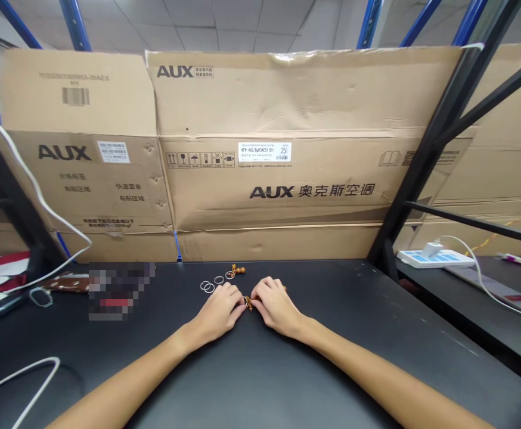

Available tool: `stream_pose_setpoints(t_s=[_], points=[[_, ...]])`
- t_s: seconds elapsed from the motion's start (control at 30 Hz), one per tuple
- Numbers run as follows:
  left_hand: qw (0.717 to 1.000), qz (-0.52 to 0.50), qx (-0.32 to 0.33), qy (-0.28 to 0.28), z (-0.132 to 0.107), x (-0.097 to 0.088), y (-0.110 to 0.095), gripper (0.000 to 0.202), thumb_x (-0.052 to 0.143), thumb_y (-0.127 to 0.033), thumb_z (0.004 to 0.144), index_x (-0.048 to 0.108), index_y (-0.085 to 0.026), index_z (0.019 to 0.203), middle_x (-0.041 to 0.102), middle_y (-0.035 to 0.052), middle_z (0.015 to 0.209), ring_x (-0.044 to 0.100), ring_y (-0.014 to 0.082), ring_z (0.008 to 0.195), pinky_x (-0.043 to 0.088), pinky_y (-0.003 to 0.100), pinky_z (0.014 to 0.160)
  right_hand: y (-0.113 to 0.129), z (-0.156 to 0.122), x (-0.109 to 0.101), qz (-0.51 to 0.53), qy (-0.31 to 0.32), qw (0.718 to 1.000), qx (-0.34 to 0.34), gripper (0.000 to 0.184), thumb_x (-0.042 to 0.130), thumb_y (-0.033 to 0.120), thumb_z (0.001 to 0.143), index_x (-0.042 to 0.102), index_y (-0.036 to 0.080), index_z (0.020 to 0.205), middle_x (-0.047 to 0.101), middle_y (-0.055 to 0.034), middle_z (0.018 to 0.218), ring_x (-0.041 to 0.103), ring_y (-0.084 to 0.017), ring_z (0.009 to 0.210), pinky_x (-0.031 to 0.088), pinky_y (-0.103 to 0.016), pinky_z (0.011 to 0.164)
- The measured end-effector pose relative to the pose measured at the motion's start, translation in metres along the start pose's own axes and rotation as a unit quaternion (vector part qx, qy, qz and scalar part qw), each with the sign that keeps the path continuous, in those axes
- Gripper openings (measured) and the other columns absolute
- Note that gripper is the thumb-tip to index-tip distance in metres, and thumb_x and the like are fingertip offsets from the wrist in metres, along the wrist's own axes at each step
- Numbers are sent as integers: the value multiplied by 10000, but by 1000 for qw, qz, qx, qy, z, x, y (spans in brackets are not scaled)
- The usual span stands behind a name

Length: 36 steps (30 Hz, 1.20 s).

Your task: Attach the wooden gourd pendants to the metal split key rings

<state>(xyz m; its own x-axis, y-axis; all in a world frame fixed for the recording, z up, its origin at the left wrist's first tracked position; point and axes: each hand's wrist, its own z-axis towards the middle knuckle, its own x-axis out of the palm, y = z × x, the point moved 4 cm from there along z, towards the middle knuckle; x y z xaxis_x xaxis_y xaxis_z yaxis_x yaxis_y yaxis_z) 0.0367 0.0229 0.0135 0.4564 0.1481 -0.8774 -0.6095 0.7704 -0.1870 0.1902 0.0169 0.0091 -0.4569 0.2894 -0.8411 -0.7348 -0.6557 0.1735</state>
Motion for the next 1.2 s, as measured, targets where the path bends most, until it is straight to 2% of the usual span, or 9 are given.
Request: stream_pose_setpoints(t_s=[0.2,0.4,0.7,0.93,1.07,1.2], points=[[999,-27,-10,-20,1,-1,0,165,400,-182,934,531,-193,834,549,44,865,483,198,810,419,340,747,3,0,-2,-8,10,1000,2,153,440,207,934,573,192,861,581,-68,884,459,-216,875,344,-342,741],[994,-97,-23,-46,2,-3,4,172,384,-177,939,498,-198,811,541,33,857,479,186,827,419,328,786,3,0,-1,-14,17,1000,18,178,447,230,936,586,198,829,557,-50,864,441,-198,835,340,-333,710],[986,-165,-12,5,2,-4,3,156,412,-217,937,535,-195,843,552,45,955,507,176,922,432,317,880,3,0,1,-7,12,1000,3,101,480,188,897,538,184,814,564,-54,870,446,-202,836,352,-328,733],[987,-157,-17,14,0,-2,1,121,529,-273,893,593,-200,822,542,40,1026,514,181,988,424,329,933,6,-1,1,14,1,1000,-28,83,476,184,897,526,183,831,557,-58,876,436,-207,851,375,-346,780],[990,-139,-3,12,-1,1,2,150,478,-229,918,597,-198,833,536,44,1031,512,179,989,431,324,925,8,-2,1,45,5,998,-47,87,467,182,902,527,185,839,552,-59,884,440,-203,862,391,-341,794],[994,-111,11,9,-1,-1,0,175,440,-191,926,599,-199,855,536,50,1033,510,178,974,438,321,910,3,-1,3,24,-12,1000,-14,127,451,192,909,540,182,818,562,-70,866,442,-211,838,391,-354,768]])
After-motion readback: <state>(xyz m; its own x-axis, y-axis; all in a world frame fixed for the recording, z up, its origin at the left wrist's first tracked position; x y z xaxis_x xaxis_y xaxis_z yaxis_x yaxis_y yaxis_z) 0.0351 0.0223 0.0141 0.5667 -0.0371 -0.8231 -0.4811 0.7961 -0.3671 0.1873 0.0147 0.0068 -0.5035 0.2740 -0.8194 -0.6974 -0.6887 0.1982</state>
